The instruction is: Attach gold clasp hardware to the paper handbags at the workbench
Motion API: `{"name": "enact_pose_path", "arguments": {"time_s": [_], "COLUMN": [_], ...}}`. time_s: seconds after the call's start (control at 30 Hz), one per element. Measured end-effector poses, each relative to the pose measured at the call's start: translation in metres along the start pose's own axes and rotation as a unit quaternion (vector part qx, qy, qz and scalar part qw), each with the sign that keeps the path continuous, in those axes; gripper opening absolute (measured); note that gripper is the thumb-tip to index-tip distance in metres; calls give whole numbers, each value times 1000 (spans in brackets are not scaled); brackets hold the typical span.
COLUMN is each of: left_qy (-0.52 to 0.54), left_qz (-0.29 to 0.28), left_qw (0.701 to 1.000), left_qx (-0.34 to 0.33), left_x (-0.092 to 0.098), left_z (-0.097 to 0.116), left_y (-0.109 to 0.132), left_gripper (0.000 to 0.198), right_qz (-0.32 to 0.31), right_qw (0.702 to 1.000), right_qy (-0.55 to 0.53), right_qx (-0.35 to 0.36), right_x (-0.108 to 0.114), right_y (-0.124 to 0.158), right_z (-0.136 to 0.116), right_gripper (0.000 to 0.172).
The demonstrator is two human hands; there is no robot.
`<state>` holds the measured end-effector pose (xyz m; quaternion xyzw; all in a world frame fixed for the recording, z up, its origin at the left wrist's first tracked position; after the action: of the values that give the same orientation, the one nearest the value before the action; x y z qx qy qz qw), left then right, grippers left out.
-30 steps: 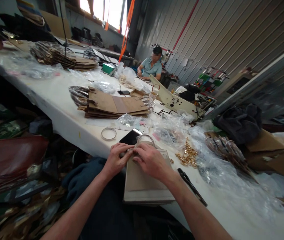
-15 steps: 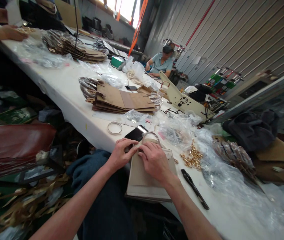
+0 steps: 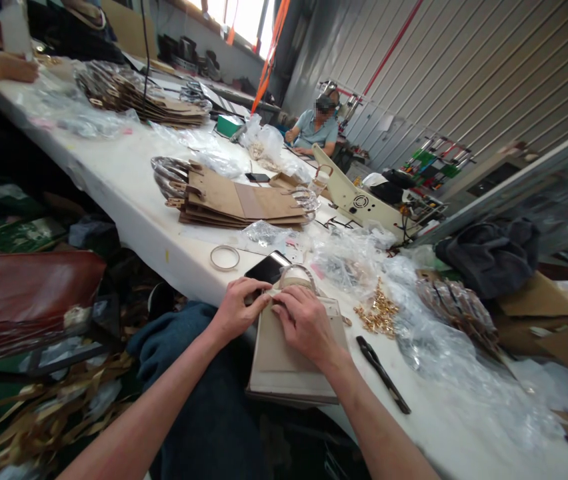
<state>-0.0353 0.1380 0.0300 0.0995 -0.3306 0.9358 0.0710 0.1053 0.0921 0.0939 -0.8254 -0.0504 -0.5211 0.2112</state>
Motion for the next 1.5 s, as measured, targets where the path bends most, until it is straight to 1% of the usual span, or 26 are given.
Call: {"name": "enact_pose_path", "arguments": {"time_s": [0.1,0.23,0.3,0.37,0.4,0.47,0.5,0.73,0.87,1.0,1.07,1.13,1.17,1.23,1.27,1.3,1.37,1.43,1.5], "left_qy": [-1,0,-1,-4,-5,-7,-8,-11,-10,-9,-7,-8,-9,-10,-9,-8,-9,-11,-16], "left_qz": [0,5,6,5,4,2,0,-5,-6,-1,2,3,3,0,-2,-4,-6,-5,-5], "left_qw": [1000,1000,1000,1000,1000,1000,1000,1000,1000,1000,1000,1000,1000,1000,1000,1000,1000,1000,1000], "left_qx": [1,2,2,6,8,8,8,-2,-1,-2,-4,-1,1,4,5,6,8,10,8], "left_x": [0,1,1,1,0,0,-1,-2,-2,-1,0,1,1,1,1,1,1,1,0], "left_z": [2,2,2,1,1,1,1,2,1,3,5,5,5,4,4,4,3,2,1], "left_y": [-1,-1,-1,0,0,-1,-1,-1,-1,-1,-2,-1,-1,0,0,0,-1,-1,-1], "left_gripper": [19,19,20,20,20,19,19,18,18,18,18,18,18,19,19,19,18,18,18], "right_qz": [-20,1,-3,-18,-26,-37,-40,-13,-5,5,5,11,27,77,94,94,52,11,1], "right_qw": [996,976,961,947,944,946,949,972,977,984,986,986,985,981,980,981,985,983,979], "right_qy": [-82,-202,-245,-275,-280,-271,-262,-196,-176,-144,-137,-142,-146,-142,-129,-109,-59,-9,29], "right_qx": [-27,-80,-127,-165,-174,-173,-169,-131,-122,-108,-94,-84,-85,-106,-120,-133,-156,-181,-203], "right_x": [8,24,21,12,7,0,-2,3,3,1,3,11,21,46,57,66,72,71,69], "right_y": [-5,-11,-13,-12,-12,-12,-12,-13,-14,-14,-13,-12,-10,-2,3,9,23,39,53], "right_z": [3,9,17,25,27,29,28,19,17,13,8,5,7,19,28,36,53,67,76], "right_gripper": [21,25,27,30,27,16,13,14,19,20,21,23,23,23,23,21,18,16,16]}}
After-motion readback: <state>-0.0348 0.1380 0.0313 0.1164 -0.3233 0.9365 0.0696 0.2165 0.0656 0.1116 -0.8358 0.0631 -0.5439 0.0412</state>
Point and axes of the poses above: each hand's wrist, its own y-axis away from the middle knuckle, its own x-axis out of the back of the hand, z = x × y, the point moved 10 cm from there along -y, towards the middle knuckle, and after that the axes turned 12 degrees about -x, right-handed, at the moved point
